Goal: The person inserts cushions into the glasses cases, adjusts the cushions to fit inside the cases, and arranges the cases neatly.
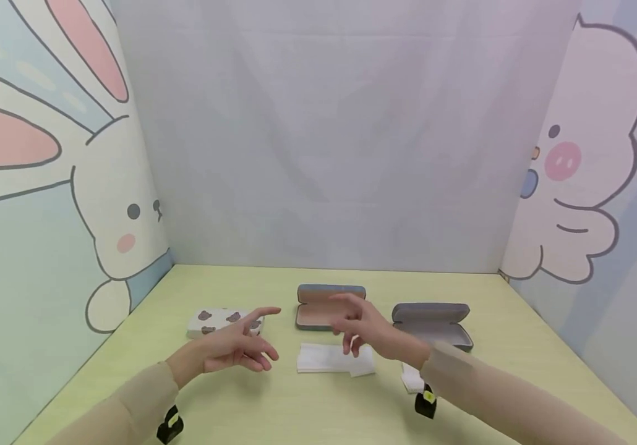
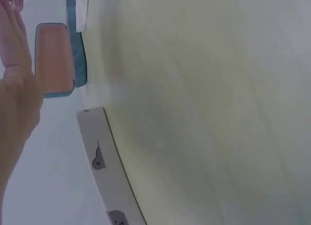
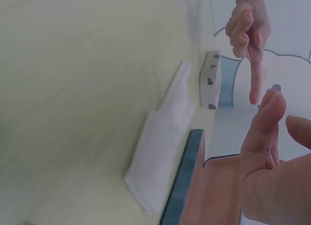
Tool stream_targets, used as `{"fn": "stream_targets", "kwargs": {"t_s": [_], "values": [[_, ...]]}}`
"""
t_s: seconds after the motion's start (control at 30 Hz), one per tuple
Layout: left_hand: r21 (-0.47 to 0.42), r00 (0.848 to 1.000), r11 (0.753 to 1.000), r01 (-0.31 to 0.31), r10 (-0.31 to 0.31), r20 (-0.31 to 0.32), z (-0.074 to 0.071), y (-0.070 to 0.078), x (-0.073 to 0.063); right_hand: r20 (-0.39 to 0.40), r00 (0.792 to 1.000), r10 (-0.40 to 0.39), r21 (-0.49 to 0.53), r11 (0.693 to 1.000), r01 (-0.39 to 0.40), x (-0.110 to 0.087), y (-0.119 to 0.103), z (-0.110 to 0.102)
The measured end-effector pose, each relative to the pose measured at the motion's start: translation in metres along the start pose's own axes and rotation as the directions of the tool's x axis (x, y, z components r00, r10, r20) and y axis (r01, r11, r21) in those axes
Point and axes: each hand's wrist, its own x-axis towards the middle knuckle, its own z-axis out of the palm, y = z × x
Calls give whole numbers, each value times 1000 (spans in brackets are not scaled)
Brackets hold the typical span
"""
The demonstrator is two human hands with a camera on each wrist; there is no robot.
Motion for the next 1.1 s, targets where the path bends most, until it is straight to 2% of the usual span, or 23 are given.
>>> {"fn": "stream_targets", "kwargs": {"t_s": [0.23, 0.47, 0.63, 0.83, 1.1], "values": [[-64, 999, 997, 52, -53, -6, 19, -17, 14, 1, 992, 128, 77, 989, -128, -29, 21, -13], [-105, 996, 991, 87, -88, -12, 29, -32, 27, 21, 978, 206, 92, 974, -207, -53, 37, -24], [-107, 992, 990, 95, -103, -71, 32, -37, 30, 41, 972, 230, 143, 962, -233, -63, 44, -28], [-106, 980, 986, 131, -144, -136, 39, -39, 37, 99, 960, 262, 191, 942, -277, -65, 49, -28], [-102, 959, 986, 133, -154, -239, 49, -43, 47, 69, 947, 314, 184, 929, -321, -63, 54, -25]]}}
